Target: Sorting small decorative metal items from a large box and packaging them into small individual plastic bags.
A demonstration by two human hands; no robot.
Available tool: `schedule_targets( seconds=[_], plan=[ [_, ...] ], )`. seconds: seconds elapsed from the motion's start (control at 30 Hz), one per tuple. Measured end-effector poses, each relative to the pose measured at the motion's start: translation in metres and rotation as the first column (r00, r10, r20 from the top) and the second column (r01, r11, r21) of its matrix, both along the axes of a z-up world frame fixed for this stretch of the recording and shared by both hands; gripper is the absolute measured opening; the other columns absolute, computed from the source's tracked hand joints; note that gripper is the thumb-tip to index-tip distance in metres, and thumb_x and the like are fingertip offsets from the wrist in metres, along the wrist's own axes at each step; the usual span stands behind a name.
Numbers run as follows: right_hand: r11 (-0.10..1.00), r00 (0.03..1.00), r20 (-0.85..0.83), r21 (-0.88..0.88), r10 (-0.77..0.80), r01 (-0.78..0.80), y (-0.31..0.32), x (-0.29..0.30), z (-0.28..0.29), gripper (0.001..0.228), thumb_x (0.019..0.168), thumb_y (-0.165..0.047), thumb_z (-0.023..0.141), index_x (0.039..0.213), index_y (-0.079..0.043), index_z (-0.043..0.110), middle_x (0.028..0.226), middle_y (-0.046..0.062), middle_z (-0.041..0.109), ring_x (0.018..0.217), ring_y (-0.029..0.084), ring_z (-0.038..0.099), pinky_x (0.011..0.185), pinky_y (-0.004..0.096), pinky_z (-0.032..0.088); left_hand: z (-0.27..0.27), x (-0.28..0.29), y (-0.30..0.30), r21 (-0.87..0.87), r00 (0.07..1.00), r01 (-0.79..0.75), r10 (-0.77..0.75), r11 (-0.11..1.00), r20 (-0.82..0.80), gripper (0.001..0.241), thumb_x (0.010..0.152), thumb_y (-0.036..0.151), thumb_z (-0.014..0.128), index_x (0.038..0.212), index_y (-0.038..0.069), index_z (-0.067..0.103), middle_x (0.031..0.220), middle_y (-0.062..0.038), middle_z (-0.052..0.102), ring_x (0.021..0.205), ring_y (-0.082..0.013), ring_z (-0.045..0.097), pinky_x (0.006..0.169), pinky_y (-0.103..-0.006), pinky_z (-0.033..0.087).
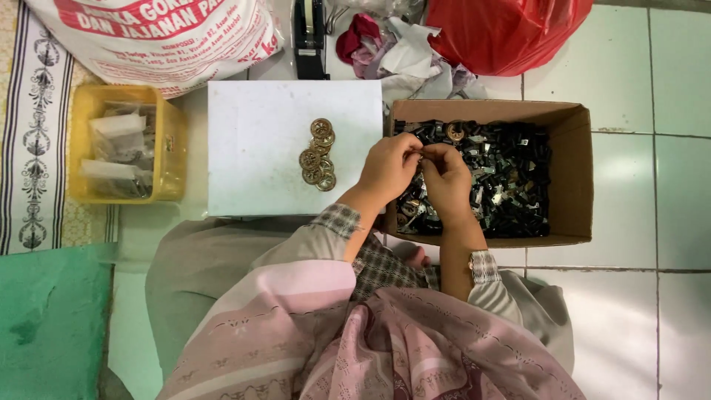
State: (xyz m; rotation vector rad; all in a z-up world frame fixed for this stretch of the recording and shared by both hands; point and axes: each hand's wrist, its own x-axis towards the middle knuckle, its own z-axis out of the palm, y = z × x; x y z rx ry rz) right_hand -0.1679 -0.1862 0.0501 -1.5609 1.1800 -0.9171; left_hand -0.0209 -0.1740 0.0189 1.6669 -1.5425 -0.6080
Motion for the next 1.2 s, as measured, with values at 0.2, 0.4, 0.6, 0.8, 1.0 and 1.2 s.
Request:
schedule_targets(
  seconds=[0.2,0.4,0.6,0.8,1.0,1.2],
  plan=[
    [0.995,0.982,0.172,0.059,0.074,-0.085,0.024,0.099,-0.019,0.028,0.094,0.009,0.067,0.119,-0.002,0.064,0.109,0.02,0.074,0.101,0.028,0.073,0.09,0.039,0.06,0.018,0.104,0.056,-0.26,0.978,-0.201,0.21,0.944,0.006,0.017,0.087,0.01,0.078,0.099,0.018,0.069,0.093,0.001,0.074,0.089,-0.0212,0.07,0.083,-0.0358,0.057],
    [0.988,0.98,-0.136,0.08,0.142,-0.132,0.037,0.179,-0.024,0.023,0.093,-0.008,0.073,0.114,-0.017,0.074,0.101,0.007,0.078,0.092,0.02,0.076,0.077,0.032,0.063,0.021,0.16,0.095,-0.224,0.94,-0.287,0.319,0.931,0.119,0.015,0.091,0.004,0.071,0.102,0.014,0.071,0.096,-0.001,0.071,0.098,-0.0253,0.068,0.088,-0.0376,0.054],
    [0.926,0.936,-0.342,-0.321,0.082,-0.198,0.023,0.186,-0.045,0.026,0.085,-0.002,0.075,0.109,-0.012,0.077,0.094,0.006,0.07,0.082,0.021,0.071,0.069,0.032,0.062,-0.021,0.169,0.099,-0.237,0.914,-0.249,0.309,0.939,0.262,0.029,0.089,-0.003,0.063,0.115,0.01,0.067,0.116,-0.011,0.063,0.116,-0.0362,0.06,0.096,-0.0496,0.052],
    [0.846,0.963,-0.21,-0.532,-0.167,0.03,0.007,0.124,-0.031,0.016,0.086,-0.005,0.077,0.097,-0.016,0.08,0.082,0.003,0.07,0.067,0.018,0.064,0.055,0.027,0.054,0.028,0.143,0.123,-0.283,0.969,-0.144,0.193,0.948,0.154,0.032,0.091,-0.002,0.057,0.118,0.011,0.067,0.125,-0.012,0.057,0.125,-0.0382,0.052,0.102,-0.0551,0.043],
    [0.99,0.871,-0.472,-0.103,-0.137,0.1,-0.035,0.009,-0.057,0.02,0.1,-0.013,0.067,0.119,-0.01,0.072,0.102,0.012,0.071,0.095,0.027,0.069,0.078,0.041,0.059,0.012,0.078,0.103,-0.383,0.961,0.147,-0.04,0.912,0.274,0.021,0.086,0.007,0.064,0.104,0.016,0.072,0.106,-0.005,0.064,0.111,-0.0296,0.06,0.091,-0.0457,0.049],
    [0.983,0.617,-0.778,0.004,0.117,-0.182,-0.06,-0.035,-0.12,0.028,0.096,-0.02,0.066,0.122,-0.015,0.073,0.115,0.009,0.063,0.108,0.028,0.069,0.091,0.041,0.06,0.002,0.008,0.057,-0.249,0.905,0.325,-0.224,0.912,0.361,0.017,0.09,0.009,0.058,0.094,0.014,0.074,0.093,-0.003,0.066,0.099,-0.0239,0.062,0.088,-0.04,0.048]
  ],
)
